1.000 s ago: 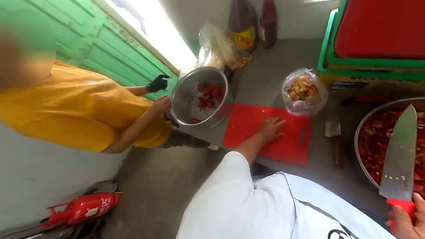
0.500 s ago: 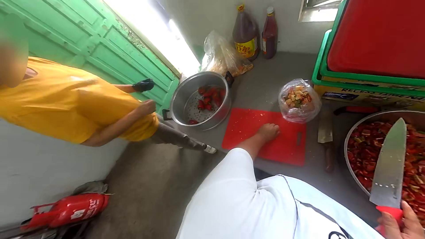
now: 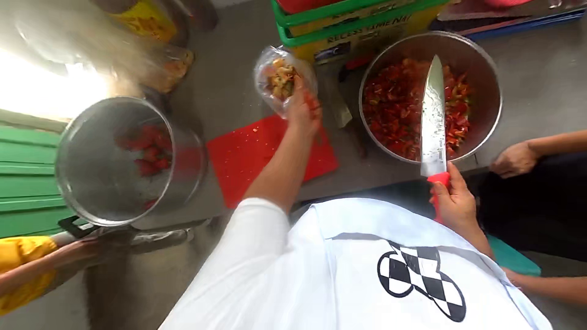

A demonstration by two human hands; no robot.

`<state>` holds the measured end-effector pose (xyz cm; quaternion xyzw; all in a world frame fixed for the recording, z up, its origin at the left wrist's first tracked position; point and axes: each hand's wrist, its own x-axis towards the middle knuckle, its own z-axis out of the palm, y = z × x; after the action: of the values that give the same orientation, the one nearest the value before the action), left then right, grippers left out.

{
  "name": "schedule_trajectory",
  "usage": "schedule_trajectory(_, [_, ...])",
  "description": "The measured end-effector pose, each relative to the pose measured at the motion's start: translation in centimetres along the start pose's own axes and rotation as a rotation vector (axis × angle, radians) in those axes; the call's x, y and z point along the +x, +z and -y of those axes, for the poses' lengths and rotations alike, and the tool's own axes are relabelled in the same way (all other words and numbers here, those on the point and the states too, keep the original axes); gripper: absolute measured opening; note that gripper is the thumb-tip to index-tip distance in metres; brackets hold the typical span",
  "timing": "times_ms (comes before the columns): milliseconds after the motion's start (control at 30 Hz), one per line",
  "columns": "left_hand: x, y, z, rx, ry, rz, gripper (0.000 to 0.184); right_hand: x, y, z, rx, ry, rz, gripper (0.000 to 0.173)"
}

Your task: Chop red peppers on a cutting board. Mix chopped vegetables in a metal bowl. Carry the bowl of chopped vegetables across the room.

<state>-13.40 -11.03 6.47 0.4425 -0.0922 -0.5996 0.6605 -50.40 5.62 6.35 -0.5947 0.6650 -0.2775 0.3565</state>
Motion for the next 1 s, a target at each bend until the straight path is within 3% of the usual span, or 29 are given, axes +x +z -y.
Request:
schedule_trajectory(67, [0.2, 6.3, 2.3, 0.223, 0.018, 0.136, 0.036, -0.6, -0.3, 0.0, -0.016, 0.006, -0.004, 0.056])
schedule_trajectory(133, [0.3, 10.1, 3.6, 0.668, 0.102, 0.274, 0.039, -1.1, -0.3, 0.5, -0.024, 0.008, 0.009, 0.057])
schedule_trajectory(200, [1.0, 11.8, 2.9, 1.203, 0.198, 0.475, 0.039, -1.5, -0.4, 0.6, -0.025, 0.001, 0.0, 0.058])
schedule_trajectory(267, [0.9, 10.8, 0.5, 1.514, 0.372, 0.541, 0.039, -1.8, -0.6, 0.2, -0.014, -0.019, -0.021, 0.059])
schedule_trajectory(333, [0.5, 6.4, -2.7, 1.559, 0.416, 0.516, 0.04, -2.3, -0.9, -0.4, 0.002, -0.023, -0.031, 0.059])
schedule_trajectory(400, [0.5, -0.9, -5.9, 1.659, 0.323, 0.416, 0.039, -2.5, -1.0, -0.8, 0.025, -0.003, -0.035, 0.059])
schedule_trajectory(500, [-1.4, -12.0, -8.1, 1.87, 0.023, 0.133, 0.042, -2.5, -0.8, -1.4, 0.043, 0.008, -0.018, 0.059])
schedule_trajectory(567, [-3.5, -16.2, -6.8, 1.843, -0.139, -0.029, 0.052, -2.3, -0.5, -1.4, 0.041, 0.01, 0.003, 0.059])
schedule_trajectory(667, [-5.1, -18.0, -3.2, 1.727, -0.109, -0.18, 0.064, -1.8, -0.3, -1.4, 0.009, 0.02, 0.044, 0.059])
schedule_trajectory(767, [-5.0, -18.1, -1.2, 1.678, -0.035, -0.279, 0.058, -1.1, -0.1, -1.4, -0.011, -0.025, 0.07, 0.058])
schedule_trajectory(867, [-4.4, -18.1, -1.4, 1.714, -0.062, -0.296, 0.047, -0.8, 0.1, -1.1, -0.019, -0.056, 0.07, 0.058])
schedule_trajectory(1000, [-4.2, -18.8, -1.3, 1.75, -0.012, -0.275, 0.046, -1.1, 0.5, -1.1, -0.011, -0.046, 0.091, 0.058])
